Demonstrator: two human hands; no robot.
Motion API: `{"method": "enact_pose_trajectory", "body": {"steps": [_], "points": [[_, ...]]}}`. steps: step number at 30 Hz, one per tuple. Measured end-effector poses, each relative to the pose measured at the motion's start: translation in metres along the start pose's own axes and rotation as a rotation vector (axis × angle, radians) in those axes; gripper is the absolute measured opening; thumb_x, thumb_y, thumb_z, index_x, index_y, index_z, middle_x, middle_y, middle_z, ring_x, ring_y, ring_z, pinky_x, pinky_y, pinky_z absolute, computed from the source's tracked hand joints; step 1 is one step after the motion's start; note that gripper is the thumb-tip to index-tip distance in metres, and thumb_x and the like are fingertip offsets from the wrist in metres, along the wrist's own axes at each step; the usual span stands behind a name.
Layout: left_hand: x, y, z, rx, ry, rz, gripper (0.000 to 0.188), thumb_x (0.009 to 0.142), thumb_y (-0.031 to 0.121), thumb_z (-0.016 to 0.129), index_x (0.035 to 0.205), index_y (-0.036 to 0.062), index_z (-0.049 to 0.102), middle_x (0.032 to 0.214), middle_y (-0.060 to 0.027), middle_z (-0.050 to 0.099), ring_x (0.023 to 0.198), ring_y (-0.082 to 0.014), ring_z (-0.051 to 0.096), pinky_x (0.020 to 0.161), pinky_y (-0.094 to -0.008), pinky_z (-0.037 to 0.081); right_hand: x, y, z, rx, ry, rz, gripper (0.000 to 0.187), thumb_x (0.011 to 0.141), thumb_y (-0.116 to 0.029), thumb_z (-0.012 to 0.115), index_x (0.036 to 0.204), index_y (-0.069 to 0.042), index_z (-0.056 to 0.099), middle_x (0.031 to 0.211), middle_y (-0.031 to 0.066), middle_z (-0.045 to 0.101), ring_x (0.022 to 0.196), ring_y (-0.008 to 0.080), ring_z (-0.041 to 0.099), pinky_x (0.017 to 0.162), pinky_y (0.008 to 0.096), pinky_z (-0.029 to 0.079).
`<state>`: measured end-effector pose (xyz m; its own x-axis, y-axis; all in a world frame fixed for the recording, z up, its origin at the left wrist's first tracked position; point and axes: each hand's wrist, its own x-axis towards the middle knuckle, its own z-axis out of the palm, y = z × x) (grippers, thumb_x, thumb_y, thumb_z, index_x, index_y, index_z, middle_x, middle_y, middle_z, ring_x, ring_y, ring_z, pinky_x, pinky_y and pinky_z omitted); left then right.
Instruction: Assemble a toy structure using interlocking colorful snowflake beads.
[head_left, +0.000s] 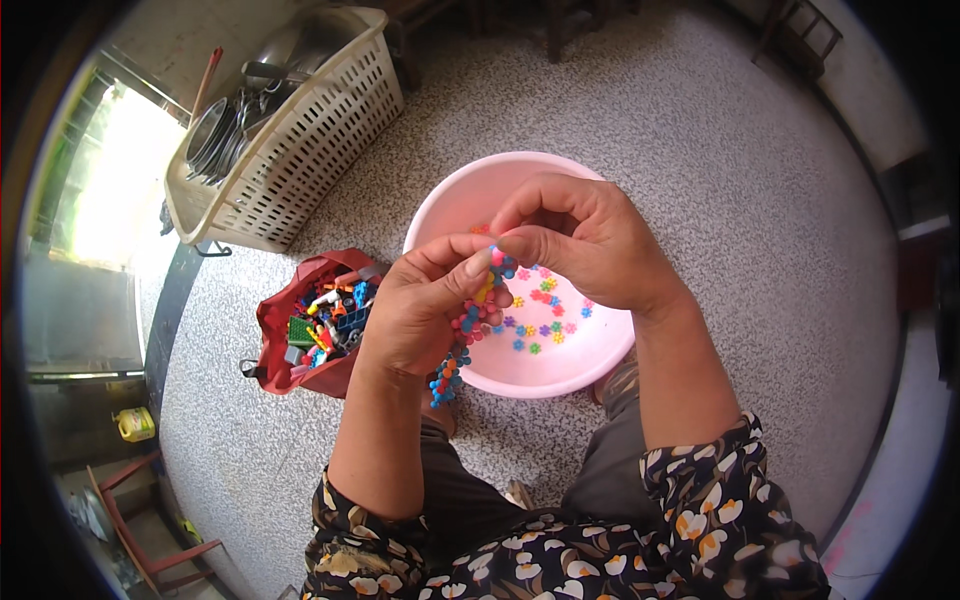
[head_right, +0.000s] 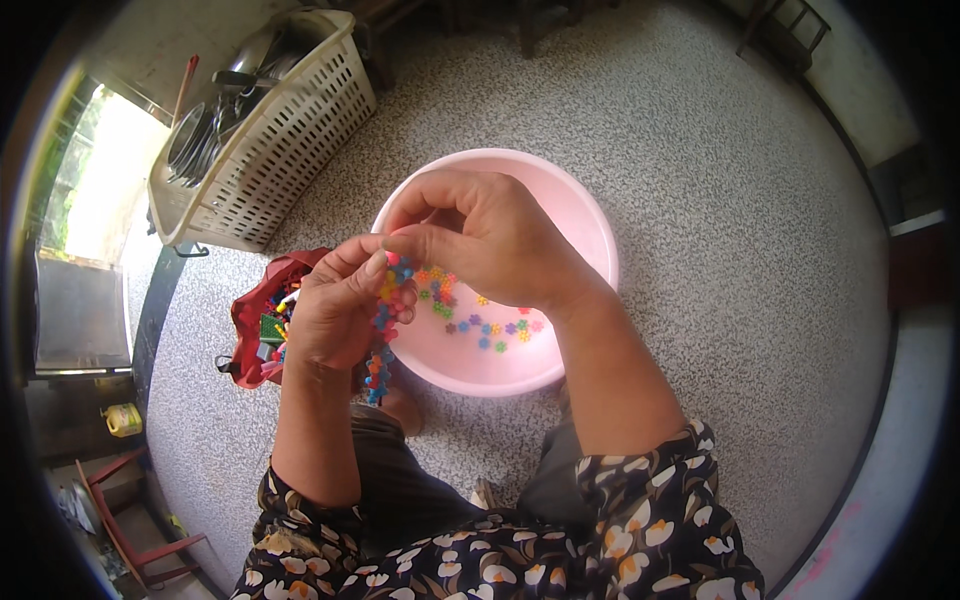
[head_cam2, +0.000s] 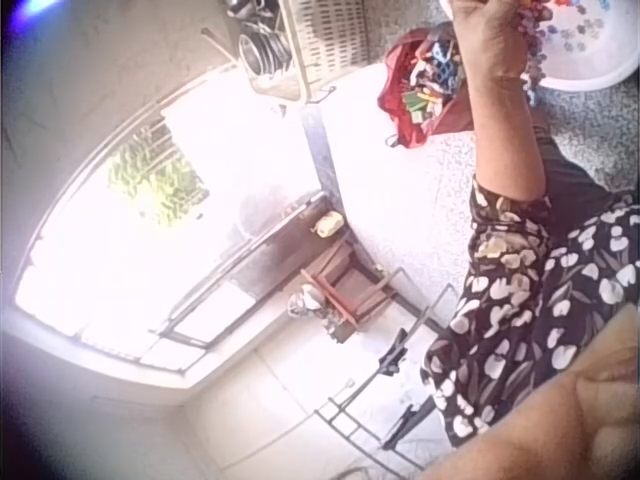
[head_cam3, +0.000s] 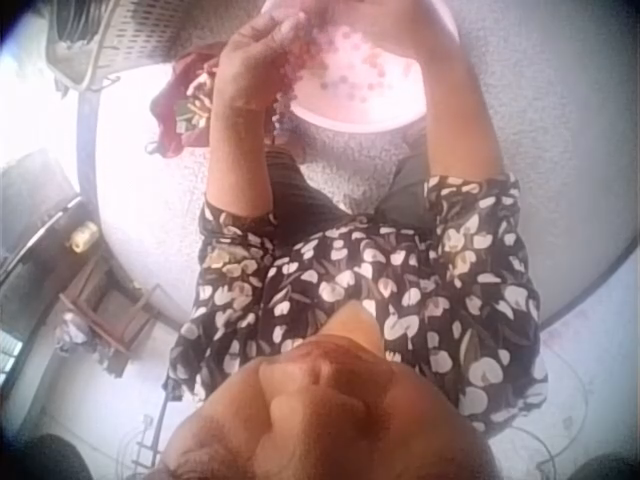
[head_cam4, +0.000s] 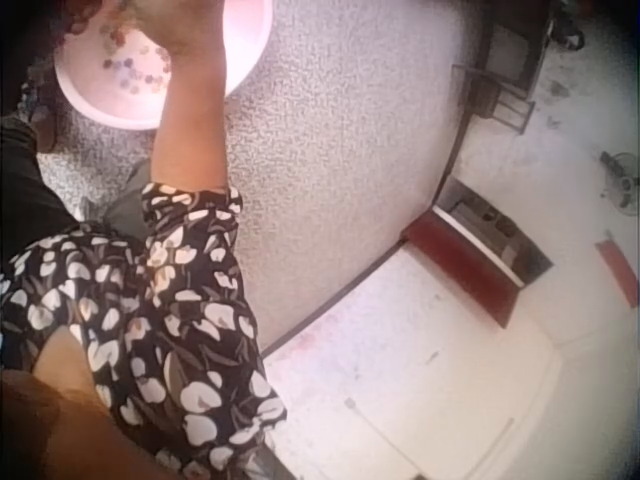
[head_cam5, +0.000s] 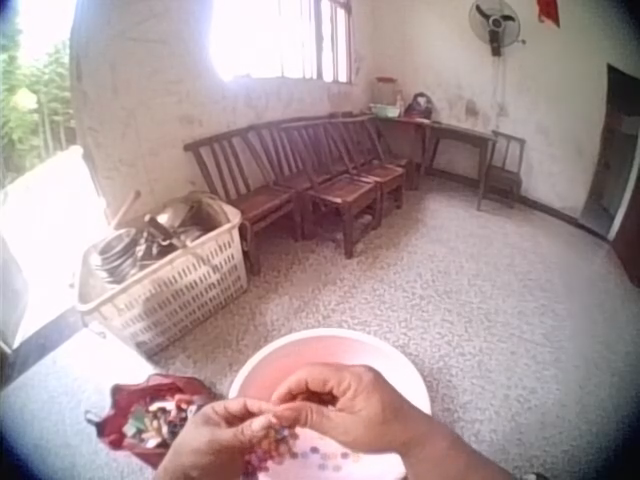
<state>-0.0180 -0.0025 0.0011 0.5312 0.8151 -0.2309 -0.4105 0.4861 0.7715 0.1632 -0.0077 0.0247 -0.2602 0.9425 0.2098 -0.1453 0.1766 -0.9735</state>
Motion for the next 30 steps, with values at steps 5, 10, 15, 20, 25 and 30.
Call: {"method": "enact_pose_trajectory", "body": {"steps": [5,10,15,20,25,30], "points": [[0.002,-0.001,-0.002,-0.094,-0.062,0.011,0.016,0.082,0.007,0.06,0.096,-0.0016,0.058,0.081,-0.0097,0.062,0.064,-0.0148,0.059,0.056,-0.0253,0.049,0.001,0.002,-0.001,-0.11,-0.031,-0.083,0.014,0.079,-0.008,0.065,0.088,0.003,0.063,0.076,0.0041,0.063,0.07,0.0074,0.057,0.062,0.0194,0.046],[0.002,-0.001,0.002,-0.121,-0.002,0.067,0.015,0.082,0.008,0.06,0.094,-0.0022,0.058,0.081,-0.0105,0.061,0.063,-0.0165,0.058,0.056,-0.0276,0.048,0.001,0.008,0.006,0.061,0.096,0.066,0.015,0.083,-0.011,0.062,0.086,0.003,0.063,0.071,0.0028,0.061,0.062,0.0067,0.055,0.058,0.019,0.045],[0.001,0.0,0.001,-0.137,-0.013,0.091,0.017,0.084,0.009,0.059,0.096,-0.0021,0.057,0.081,-0.01,0.061,0.065,-0.0176,0.058,0.057,-0.0296,0.049,0.002,0.011,0.009,0.275,0.149,0.192,0.016,0.083,-0.015,0.061,0.09,0.0,0.062,0.072,0.002,0.06,0.062,0.0075,0.052,0.059,0.0194,0.044],[0.0,0.003,0.003,-0.229,0.027,0.044,0.021,0.087,0.012,0.054,0.103,-0.0012,0.053,0.083,-0.0111,0.058,0.073,-0.0181,0.058,0.06,-0.0305,0.049,0.004,0.01,0.005,0.287,0.259,0.171,0.02,0.084,-0.015,0.062,0.095,0.002,0.062,0.073,0.0015,0.06,0.061,0.0064,0.054,0.059,0.0195,0.045],[0.0,0.004,-0.002,-0.226,-0.048,0.01,0.022,0.088,0.014,0.051,0.105,-0.0012,0.052,0.092,-0.0123,0.057,0.076,-0.0187,0.056,0.062,-0.0303,0.049,0.003,-0.001,0.006,0.128,0.179,0.096,0.021,0.082,-0.008,0.063,0.099,0.003,0.061,0.078,0.0072,0.063,0.065,0.0108,0.059,0.063,0.0227,0.05],[-0.001,0.002,-0.001,-0.197,-0.078,-0.015,0.022,0.087,0.013,0.053,0.103,-0.002,0.053,0.082,-0.0116,0.059,0.074,-0.0198,0.06,0.064,-0.0312,0.051,0.0,0.001,0.003,0.196,-0.089,0.043,0.018,0.079,-0.004,0.064,0.095,0.002,0.061,0.083,0.0071,0.063,0.072,0.0104,0.059,0.066,0.0217,0.049]]}}
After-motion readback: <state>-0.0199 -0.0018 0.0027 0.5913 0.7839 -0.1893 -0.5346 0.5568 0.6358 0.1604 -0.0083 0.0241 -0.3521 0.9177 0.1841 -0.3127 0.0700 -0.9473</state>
